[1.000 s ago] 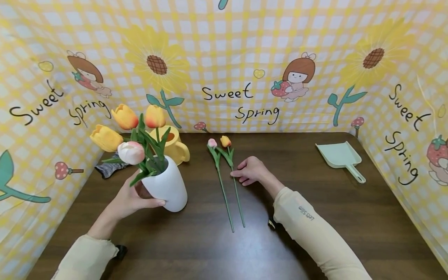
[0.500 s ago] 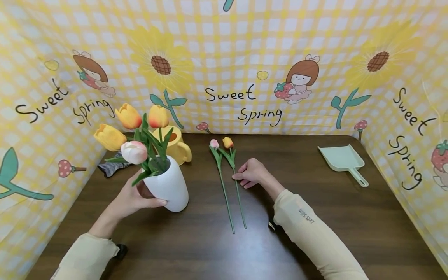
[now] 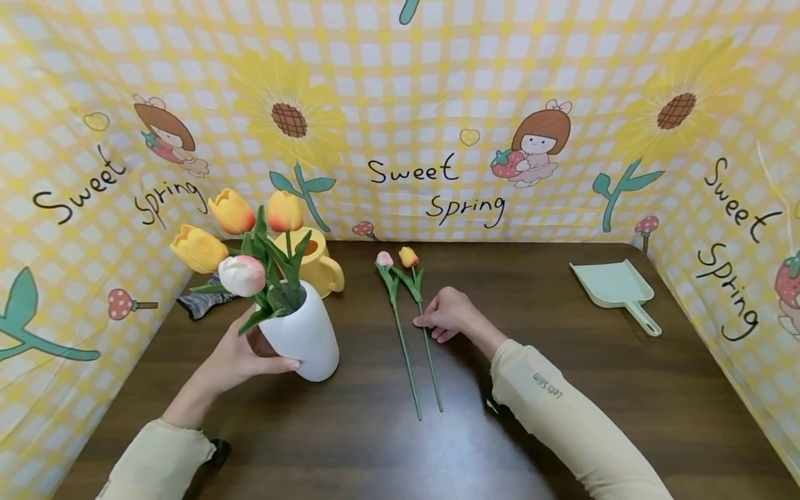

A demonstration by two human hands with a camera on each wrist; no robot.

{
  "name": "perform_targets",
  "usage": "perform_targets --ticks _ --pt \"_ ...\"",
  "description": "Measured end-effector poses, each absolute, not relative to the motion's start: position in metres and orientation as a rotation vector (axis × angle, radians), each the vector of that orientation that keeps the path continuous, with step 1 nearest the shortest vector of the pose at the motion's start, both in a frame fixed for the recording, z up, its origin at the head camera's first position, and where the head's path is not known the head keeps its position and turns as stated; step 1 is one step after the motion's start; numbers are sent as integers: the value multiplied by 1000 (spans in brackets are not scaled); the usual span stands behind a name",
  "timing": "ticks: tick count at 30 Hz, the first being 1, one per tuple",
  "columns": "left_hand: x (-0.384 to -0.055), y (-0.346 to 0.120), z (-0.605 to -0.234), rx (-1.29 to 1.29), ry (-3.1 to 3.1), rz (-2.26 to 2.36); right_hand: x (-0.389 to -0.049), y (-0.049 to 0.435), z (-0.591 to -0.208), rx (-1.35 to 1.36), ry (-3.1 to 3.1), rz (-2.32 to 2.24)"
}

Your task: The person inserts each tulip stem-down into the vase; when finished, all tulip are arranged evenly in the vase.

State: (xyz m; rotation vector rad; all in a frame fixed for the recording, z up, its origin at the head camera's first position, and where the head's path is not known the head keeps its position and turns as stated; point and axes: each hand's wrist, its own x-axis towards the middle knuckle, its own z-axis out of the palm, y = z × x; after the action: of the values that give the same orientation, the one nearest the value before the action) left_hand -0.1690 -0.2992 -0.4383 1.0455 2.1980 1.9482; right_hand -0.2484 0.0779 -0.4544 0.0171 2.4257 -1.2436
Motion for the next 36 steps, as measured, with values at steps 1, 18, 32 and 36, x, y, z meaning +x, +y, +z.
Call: perform_targets --ticks 1,18,32,36 --pt "-169 -299 -439 1046 2198 1948 -248 78 -455 12 2424 -1239" --pt "-167 -305 -436 1004 2226 1926 -253 87 -443 -62 2148 -1379" --pt "-171 -302 -437 1062 2183 1945 -254 119 -425 -88 1931 -1512" --pt "-171 -301 -439 1059 2179 1944 -247 127 -414 -109 1868 -1590"
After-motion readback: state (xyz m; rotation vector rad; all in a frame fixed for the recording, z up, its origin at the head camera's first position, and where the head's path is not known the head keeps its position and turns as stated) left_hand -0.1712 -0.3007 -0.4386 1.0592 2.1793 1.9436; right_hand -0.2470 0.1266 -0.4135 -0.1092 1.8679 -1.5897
